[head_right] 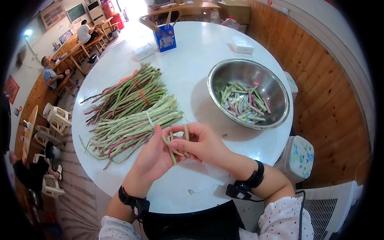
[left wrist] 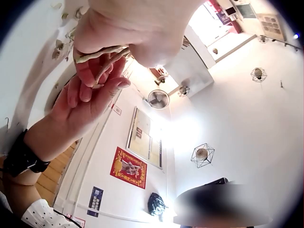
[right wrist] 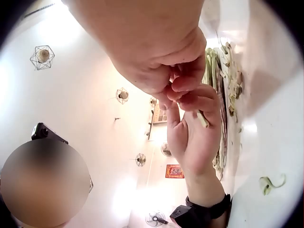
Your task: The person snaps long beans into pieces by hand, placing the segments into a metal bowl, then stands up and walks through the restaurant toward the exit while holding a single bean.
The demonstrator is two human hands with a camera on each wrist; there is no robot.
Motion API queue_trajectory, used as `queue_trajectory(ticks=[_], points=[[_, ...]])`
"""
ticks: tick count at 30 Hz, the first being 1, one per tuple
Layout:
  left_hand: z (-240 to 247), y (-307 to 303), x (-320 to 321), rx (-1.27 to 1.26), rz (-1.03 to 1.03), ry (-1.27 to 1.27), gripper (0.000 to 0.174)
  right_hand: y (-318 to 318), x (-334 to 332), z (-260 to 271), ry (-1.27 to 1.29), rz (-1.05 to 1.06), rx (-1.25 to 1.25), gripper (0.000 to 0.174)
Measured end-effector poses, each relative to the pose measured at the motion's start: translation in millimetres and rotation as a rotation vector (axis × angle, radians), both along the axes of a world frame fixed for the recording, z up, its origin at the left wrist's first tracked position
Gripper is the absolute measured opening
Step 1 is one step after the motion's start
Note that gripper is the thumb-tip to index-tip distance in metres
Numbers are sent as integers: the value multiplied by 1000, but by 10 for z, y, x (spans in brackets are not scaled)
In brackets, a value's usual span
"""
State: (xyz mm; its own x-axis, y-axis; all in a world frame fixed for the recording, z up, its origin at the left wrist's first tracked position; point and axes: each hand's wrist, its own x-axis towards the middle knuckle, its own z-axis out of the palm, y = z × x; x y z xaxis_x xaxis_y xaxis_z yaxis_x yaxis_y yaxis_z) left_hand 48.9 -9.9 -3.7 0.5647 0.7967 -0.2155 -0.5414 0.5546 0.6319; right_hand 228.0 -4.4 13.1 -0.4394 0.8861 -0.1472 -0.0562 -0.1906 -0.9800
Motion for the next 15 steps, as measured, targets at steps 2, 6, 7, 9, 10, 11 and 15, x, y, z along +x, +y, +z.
queue_trajectory(ticks=[2, 6, 7, 9, 10, 11, 15], points=[[-2, -9, -20, -37, 66, -54, 58, -11, -20, 4, -50, -67, 42, 29], [-136, -28, -24, -58, 135, -223, 61, -12, -39, -121, -382, -64, 473, 26], [-106, -38, -2, -50, 133, -257, 61, -12, -41, -135, -433, -21, 470, 25], [-33, -110, 44, 3, 157, -71, 66, -13, -44, -158, -539, 57, 463, 23], [-88, -105, 36, 84, 106, -55, 68, -18, -55, -180, -462, 45, 442, 21], [-125, -101, 29, 165, 51, -41, 69, -20, -58, -215, -387, 30, 420, 19], [-89, -106, 21, 240, 77, 69, 70, 7, -23, -69, -159, 2, 123, 16]])
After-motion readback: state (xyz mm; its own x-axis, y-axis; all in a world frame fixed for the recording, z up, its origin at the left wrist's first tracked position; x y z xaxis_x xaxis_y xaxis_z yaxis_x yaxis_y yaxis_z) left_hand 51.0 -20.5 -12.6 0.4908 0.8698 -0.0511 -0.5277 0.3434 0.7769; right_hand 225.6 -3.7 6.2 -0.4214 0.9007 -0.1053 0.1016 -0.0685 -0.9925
